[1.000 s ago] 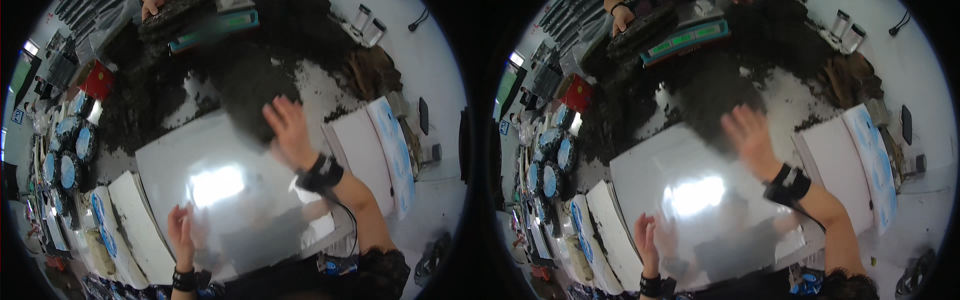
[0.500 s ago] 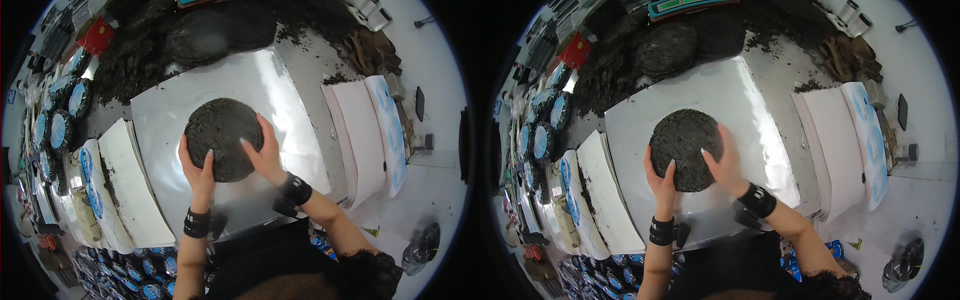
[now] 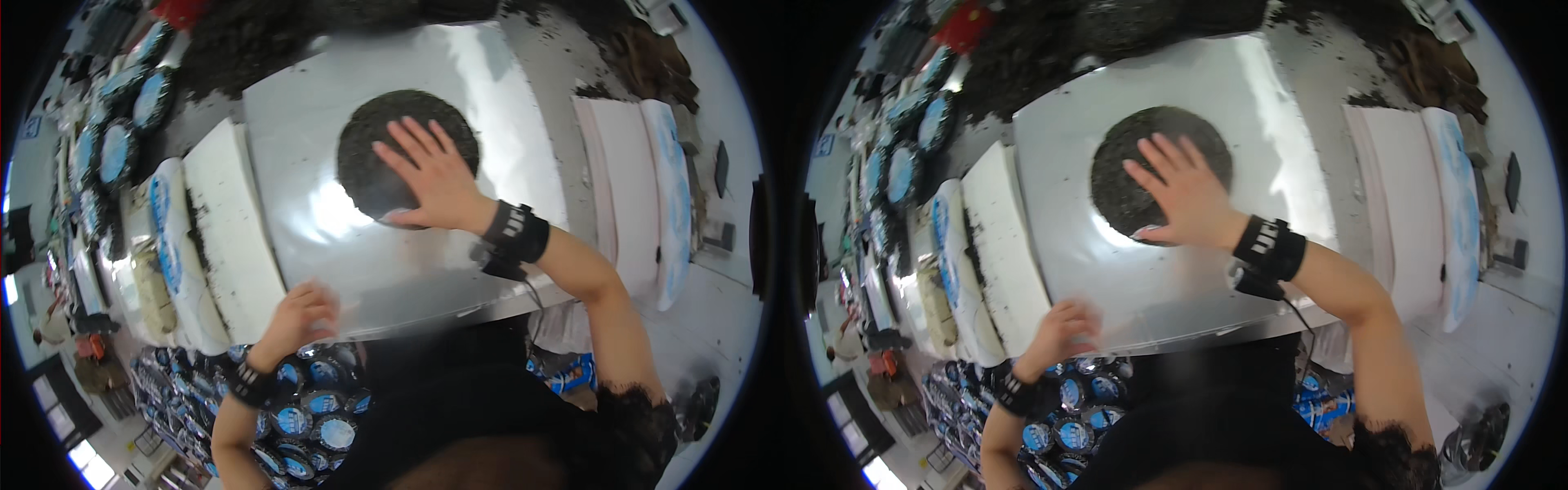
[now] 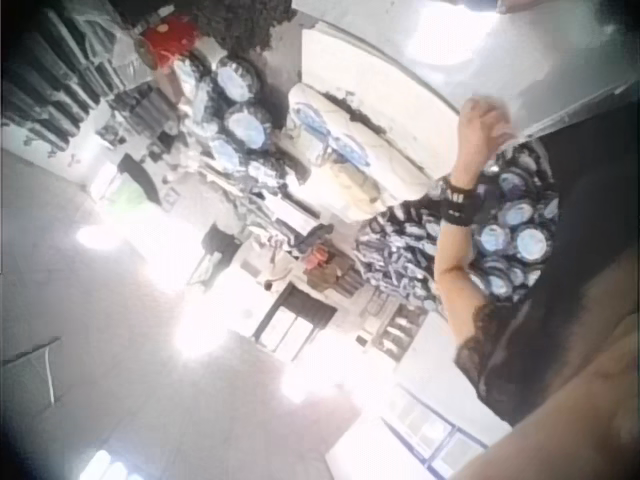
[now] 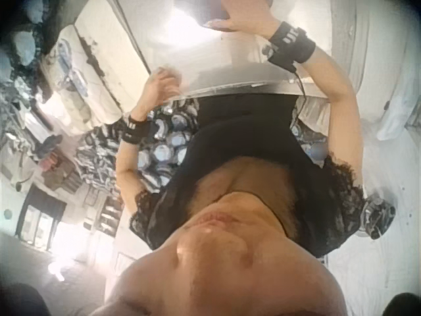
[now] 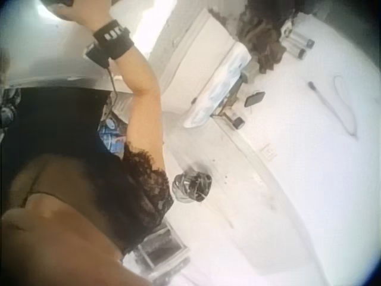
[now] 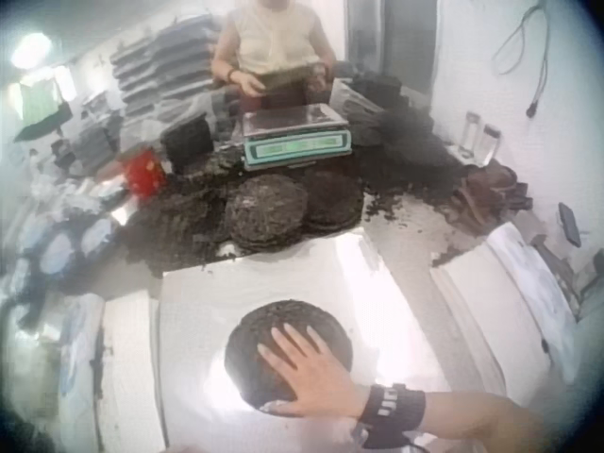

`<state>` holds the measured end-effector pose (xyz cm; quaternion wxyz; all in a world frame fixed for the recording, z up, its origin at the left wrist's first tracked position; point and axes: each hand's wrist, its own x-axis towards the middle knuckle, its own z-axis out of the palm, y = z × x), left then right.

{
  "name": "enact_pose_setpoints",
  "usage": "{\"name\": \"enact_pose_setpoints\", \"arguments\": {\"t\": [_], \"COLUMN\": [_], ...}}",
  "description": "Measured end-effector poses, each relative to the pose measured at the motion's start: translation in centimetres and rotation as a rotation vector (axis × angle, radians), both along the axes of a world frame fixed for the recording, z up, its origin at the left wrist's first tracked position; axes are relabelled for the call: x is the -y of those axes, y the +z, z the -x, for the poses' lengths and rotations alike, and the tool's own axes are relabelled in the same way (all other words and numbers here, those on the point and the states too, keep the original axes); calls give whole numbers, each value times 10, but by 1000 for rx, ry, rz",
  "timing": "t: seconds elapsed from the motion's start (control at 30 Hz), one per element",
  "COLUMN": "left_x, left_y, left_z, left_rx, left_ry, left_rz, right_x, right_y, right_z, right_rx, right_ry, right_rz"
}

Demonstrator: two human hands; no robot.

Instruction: The person repeatedly wraps dark compressed tea cakes in clear plastic film, then places a round paper label on top and smooths it down. The wrapped cakes are set aside on the table. The person handles the tea cakes, plastic film, and labels by hand throughout the clip.

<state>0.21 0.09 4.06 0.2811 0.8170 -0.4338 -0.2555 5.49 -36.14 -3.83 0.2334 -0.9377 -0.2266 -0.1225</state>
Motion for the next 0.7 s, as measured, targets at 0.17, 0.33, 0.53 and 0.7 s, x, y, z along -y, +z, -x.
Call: {"name": "enact_pose_setpoints", "arguments": {"t": [0.17, 0.33, 0.53, 0.7], "left_x": [-22, 51, 177, 190], "left_y": [-24, 40, -46, -88], "left_z": [18, 3, -18, -21], "left_rx": [-80, 563, 511, 637], "left_ry": [85, 276, 642, 819], "left_rz": [26, 248, 263, 278], "right_x": [-6, -13, 11, 29], "right_y": [3, 2, 68, 81], "right_z": [24, 19, 39, 104], "right_rx": [-67, -17, -459, -221], "right_ry": [-9, -69, -41, -205], "right_rz": [92, 37, -747, -233]}}
